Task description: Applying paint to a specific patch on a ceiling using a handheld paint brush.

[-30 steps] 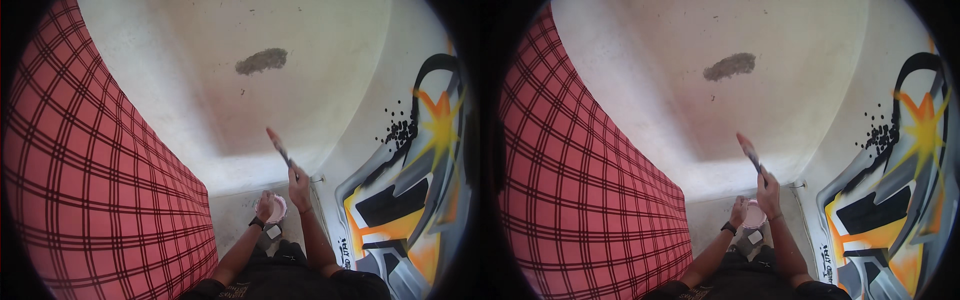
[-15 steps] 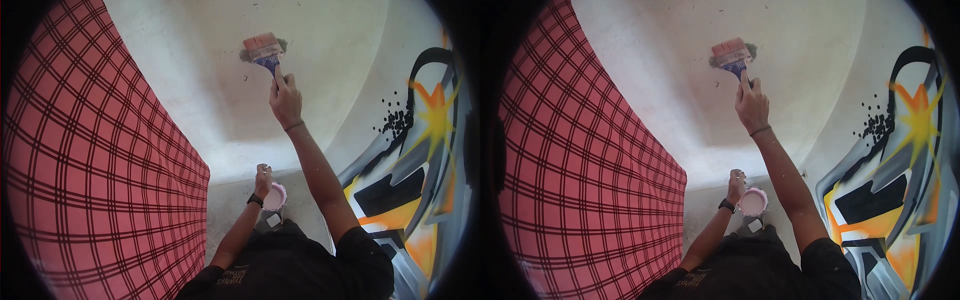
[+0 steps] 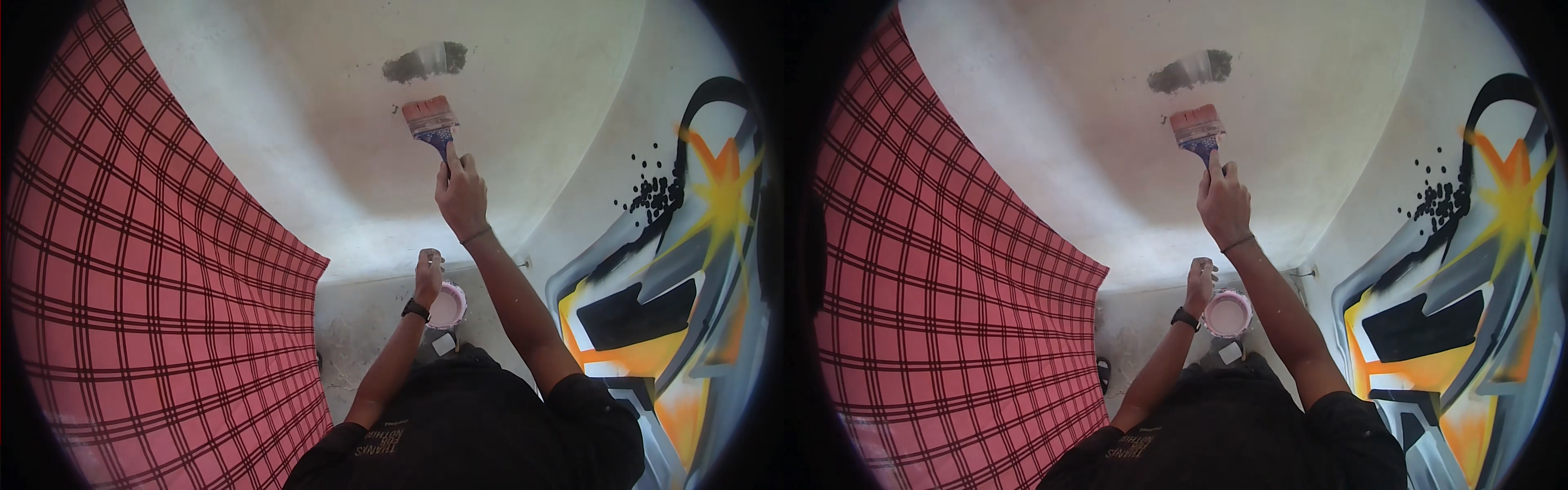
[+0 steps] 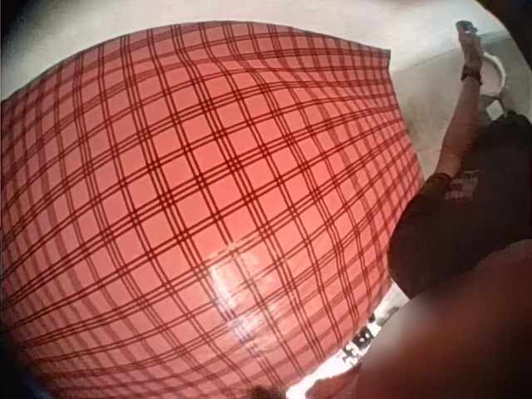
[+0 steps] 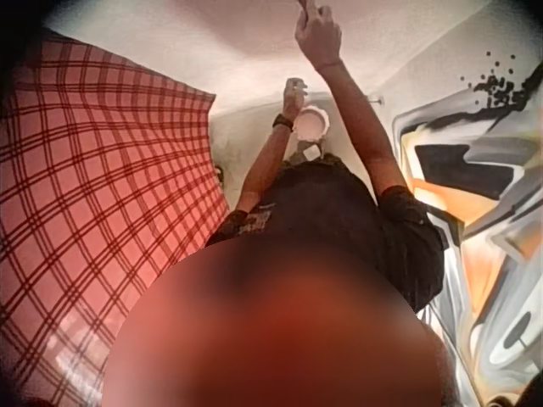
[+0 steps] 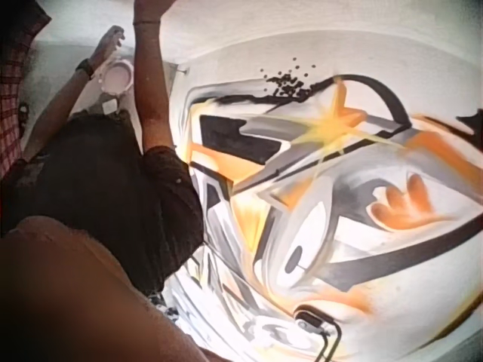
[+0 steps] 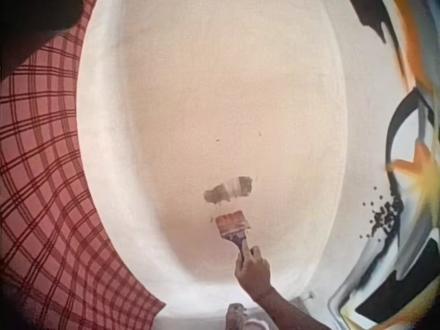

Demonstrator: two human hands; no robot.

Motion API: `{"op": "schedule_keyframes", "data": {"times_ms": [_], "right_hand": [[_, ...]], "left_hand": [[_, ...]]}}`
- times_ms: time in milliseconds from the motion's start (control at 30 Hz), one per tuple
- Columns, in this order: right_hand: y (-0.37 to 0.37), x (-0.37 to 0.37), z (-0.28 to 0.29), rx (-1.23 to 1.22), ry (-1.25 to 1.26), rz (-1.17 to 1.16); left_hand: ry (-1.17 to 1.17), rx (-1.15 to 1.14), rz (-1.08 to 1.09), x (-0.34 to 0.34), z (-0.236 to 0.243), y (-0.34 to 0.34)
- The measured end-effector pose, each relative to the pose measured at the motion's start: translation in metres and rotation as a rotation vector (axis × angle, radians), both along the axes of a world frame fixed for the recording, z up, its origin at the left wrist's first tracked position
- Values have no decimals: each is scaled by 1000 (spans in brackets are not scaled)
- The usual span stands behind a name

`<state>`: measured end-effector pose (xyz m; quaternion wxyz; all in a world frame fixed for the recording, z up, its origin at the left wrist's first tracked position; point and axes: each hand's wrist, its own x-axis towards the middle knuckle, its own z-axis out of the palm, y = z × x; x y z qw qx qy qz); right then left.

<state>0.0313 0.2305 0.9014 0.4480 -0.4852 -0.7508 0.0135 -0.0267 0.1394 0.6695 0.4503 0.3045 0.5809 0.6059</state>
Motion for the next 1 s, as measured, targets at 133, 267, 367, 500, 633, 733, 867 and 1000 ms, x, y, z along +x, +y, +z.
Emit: {"op": "schedule_keyframes", "data": {"times_ms": [133,267,367,500,633,733,867,1000], "right_hand": [[4,8,39,63,42,-14],[26,10,80,187,50,-55],[33,7,111,259,82,-41],[38,7,125,373,129,-5],[43,3,112,423,332,87],[68,-2,72,474,428,114],[46,-16,26,54,628,228],[30,-17,-18,-173,739,254]], "left_hand": [[57,23,-33,10,15,8],[88,43,-64,12,28,13],[129,71,-82,1,33,20],[243,169,-91,-30,71,46],[226,334,-69,-46,149,74],[217,420,-109,-42,199,83],[150,431,-72,-47,208,91],[-11,312,-89,-34,187,91]]}}
